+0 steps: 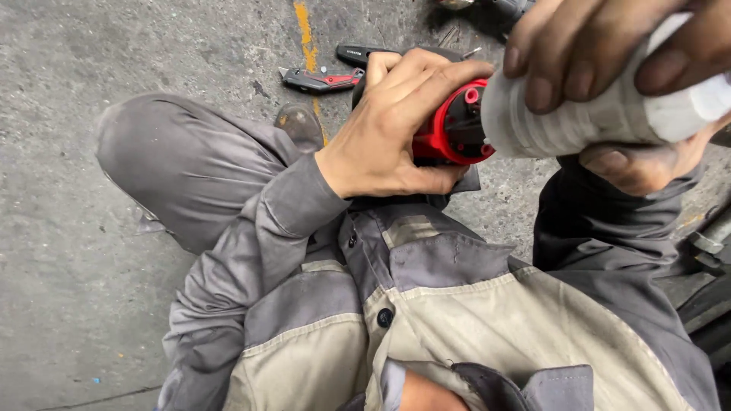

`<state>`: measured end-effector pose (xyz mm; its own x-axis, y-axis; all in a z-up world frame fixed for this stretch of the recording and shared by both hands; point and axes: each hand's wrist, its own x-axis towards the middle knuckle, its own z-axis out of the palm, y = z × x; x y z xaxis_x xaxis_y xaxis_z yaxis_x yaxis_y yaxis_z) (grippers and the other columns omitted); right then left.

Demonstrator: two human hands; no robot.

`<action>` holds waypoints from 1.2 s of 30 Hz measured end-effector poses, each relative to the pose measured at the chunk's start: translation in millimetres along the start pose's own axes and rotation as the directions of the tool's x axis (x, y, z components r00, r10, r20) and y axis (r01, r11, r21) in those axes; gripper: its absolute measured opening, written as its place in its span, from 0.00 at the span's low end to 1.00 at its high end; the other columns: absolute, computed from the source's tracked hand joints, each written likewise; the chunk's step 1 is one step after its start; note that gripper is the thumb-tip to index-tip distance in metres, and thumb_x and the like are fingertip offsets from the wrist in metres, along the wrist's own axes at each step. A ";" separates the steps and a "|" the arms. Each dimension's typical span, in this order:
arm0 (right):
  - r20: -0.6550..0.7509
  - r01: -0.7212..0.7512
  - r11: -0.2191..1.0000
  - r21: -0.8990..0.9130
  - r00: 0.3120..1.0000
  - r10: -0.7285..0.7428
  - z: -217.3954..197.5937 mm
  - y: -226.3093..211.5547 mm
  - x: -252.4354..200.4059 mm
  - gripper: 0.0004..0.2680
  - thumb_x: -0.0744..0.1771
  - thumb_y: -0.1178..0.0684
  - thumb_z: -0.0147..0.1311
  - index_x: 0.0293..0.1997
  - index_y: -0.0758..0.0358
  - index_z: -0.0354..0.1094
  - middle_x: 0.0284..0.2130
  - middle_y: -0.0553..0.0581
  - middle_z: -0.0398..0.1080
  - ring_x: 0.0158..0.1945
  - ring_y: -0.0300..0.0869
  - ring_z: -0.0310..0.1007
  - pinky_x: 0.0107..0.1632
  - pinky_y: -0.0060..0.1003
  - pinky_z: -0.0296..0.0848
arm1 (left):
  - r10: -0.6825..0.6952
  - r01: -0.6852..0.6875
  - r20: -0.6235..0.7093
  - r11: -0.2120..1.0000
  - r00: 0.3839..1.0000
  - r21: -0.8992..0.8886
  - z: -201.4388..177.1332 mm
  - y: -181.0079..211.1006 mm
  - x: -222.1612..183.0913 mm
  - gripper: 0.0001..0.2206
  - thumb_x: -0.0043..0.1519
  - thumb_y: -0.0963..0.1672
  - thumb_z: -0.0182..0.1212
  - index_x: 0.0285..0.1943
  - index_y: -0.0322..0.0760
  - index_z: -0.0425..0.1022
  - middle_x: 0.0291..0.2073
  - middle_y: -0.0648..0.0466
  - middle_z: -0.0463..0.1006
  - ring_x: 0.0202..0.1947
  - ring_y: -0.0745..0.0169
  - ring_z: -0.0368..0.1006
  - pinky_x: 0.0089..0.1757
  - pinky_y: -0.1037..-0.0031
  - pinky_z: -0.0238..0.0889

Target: Assembling an industrial-grade red electrical plug and sleeve onto a power cable using hand tools.

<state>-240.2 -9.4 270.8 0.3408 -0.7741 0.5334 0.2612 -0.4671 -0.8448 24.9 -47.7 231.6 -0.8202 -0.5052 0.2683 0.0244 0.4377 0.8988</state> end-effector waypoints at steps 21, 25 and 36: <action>-0.133 -0.192 0.957 -0.220 0.977 0.165 -15.8 -28.7 -12.2 0.18 0.60 0.47 0.63 0.45 0.57 0.55 0.40 0.61 0.69 0.47 0.52 0.67 0.55 0.49 0.64 | -0.021 0.004 -0.139 0.993 0.990 -0.119 46.8 19.1 52.8 0.40 0.58 0.58 0.76 0.73 0.38 0.62 0.56 0.57 0.79 0.55 0.61 0.78 0.56 0.67 0.62; -0.275 -0.114 0.974 -0.198 0.960 0.057 0.5 -22.8 -23.3 0.14 0.64 0.42 0.54 0.44 0.59 0.57 0.38 0.61 0.69 0.45 0.51 0.69 0.52 0.46 0.67 | 0.142 -0.154 -0.257 0.988 0.956 -0.026 27.5 29.3 52.2 0.39 0.63 0.58 0.81 0.73 0.42 0.60 0.60 0.59 0.75 0.58 0.66 0.76 0.56 0.69 0.61; -0.667 -0.312 0.737 -0.600 0.704 -0.244 -10.5 -21.5 -83.4 0.17 0.70 0.42 0.50 0.33 0.69 0.60 0.27 0.67 0.65 0.30 0.53 0.68 0.37 0.51 0.72 | 0.074 -0.105 -0.259 0.989 0.963 -0.106 43.4 13.3 30.6 0.35 0.61 0.51 0.75 0.72 0.45 0.57 0.68 0.45 0.64 0.64 0.53 0.69 0.62 0.67 0.62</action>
<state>-283.7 60.7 244.1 -0.4259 -0.7161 0.5531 -0.4554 -0.3586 -0.8149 -24.7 -25.2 236.8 -0.6398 -0.6469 0.4148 0.1706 0.4068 0.8975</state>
